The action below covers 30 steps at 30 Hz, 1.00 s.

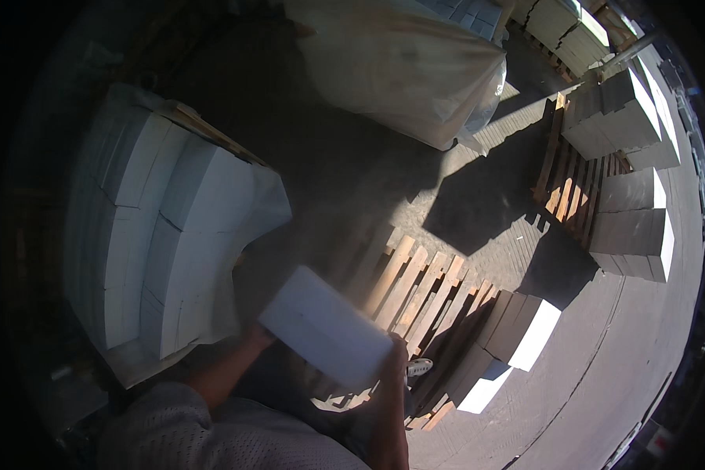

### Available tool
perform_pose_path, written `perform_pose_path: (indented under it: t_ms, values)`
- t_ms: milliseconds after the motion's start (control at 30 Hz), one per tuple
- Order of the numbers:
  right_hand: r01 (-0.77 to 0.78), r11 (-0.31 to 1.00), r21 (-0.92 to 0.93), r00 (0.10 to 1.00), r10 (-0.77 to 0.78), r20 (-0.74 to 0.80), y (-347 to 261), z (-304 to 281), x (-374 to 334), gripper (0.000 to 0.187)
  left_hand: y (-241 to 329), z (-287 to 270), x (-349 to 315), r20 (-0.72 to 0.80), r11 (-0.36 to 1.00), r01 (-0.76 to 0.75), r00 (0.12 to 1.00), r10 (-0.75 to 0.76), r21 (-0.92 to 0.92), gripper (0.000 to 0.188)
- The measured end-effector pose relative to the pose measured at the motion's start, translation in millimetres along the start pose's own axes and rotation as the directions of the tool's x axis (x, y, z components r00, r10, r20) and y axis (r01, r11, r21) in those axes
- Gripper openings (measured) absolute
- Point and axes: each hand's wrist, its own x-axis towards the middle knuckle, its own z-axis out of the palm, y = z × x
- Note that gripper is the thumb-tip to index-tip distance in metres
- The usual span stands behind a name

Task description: The person repeatedly picks up white rectangular blocks from a wooden pallet and stacks them onto a larger wrapped pallet. The action is performed by hand without tools, moving between the two pallets in a repetitive cycle.

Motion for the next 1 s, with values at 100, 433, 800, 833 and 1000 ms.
perform_pose_path:
  t_ms: [100,433,800,833,1000]
  values:
    - [0.144,0.962,-0.234,0.967,-0.086,0.241,-58.4,27.3,20.1,0.029,12.3,-43.2,-28.0,-0.091,0.981,-0.057,0.995,0.041,-0.184,0.033]
    - [0.616,0.639,-0.460,0.732,-0.248,0.635,-210.1,133.2,32.0,0.019,6.4,-126.0,-99.7,-0.304,0.624,-0.232,0.953,-0.010,-0.746,0.031]
    - [0.462,0.862,-0.208,0.674,-0.189,0.714,-365.5,272.1,21.1,0.044,94.4,-202.6,-126.0,-0.323,0.156,-0.360,0.921,0.218,-0.920,0.030]
    - [0.515,0.838,-0.181,0.640,-0.234,0.732,-375.1,281.2,23.0,0.041,100.5,-204.4,-131.2,-0.339,0.105,-0.367,0.916,0.216,-0.924,0.031]
    - [0.606,0.788,0.110,0.402,-0.423,0.812,-377.9,332.0,52.0,0.027,124.0,-204.5,-165.1,-0.632,0.912,-0.399,0.682,0.368,0.101,0.031]
